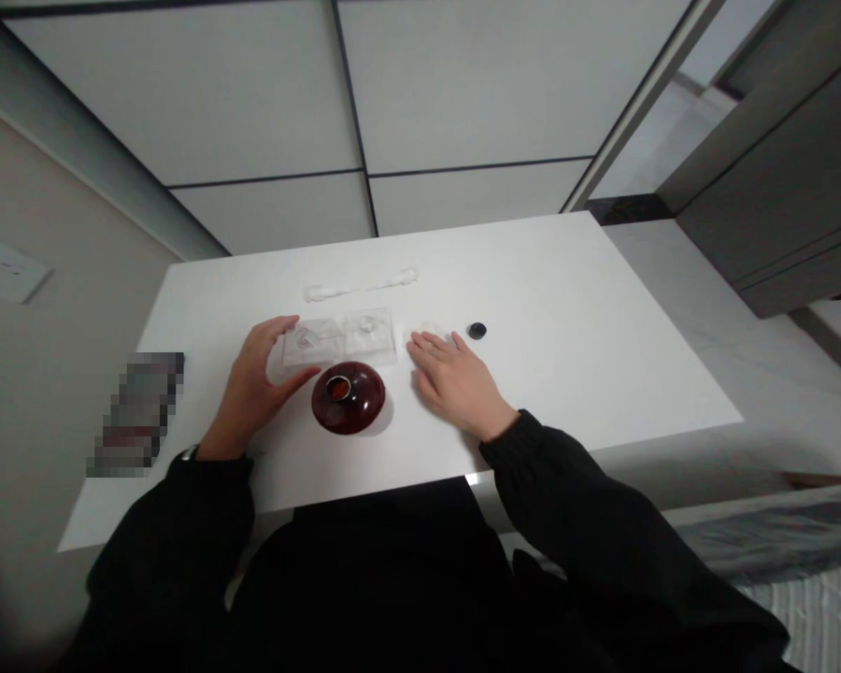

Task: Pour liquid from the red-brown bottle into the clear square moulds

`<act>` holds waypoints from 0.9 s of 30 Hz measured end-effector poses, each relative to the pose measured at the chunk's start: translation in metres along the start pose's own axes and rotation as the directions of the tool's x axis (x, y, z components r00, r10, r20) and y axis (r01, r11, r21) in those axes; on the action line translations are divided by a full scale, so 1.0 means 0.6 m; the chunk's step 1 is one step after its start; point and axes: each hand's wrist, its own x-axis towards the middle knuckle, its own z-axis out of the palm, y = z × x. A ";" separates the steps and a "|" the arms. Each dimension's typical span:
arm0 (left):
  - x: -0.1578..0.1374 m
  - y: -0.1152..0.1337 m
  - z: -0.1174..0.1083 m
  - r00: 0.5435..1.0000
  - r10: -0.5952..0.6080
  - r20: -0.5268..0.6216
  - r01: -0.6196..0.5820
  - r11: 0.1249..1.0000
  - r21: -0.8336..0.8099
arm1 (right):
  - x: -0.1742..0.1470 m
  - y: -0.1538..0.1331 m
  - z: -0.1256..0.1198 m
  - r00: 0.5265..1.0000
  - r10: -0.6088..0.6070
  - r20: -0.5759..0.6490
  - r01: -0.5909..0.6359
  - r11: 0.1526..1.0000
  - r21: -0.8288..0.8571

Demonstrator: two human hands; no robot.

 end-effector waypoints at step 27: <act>-0.002 -0.001 0.004 0.999 0.028 -0.019 -0.028 0.999 -0.028 | -0.188 -0.101 0.007 0.999 -0.004 -0.033 0.006 0.999 0.032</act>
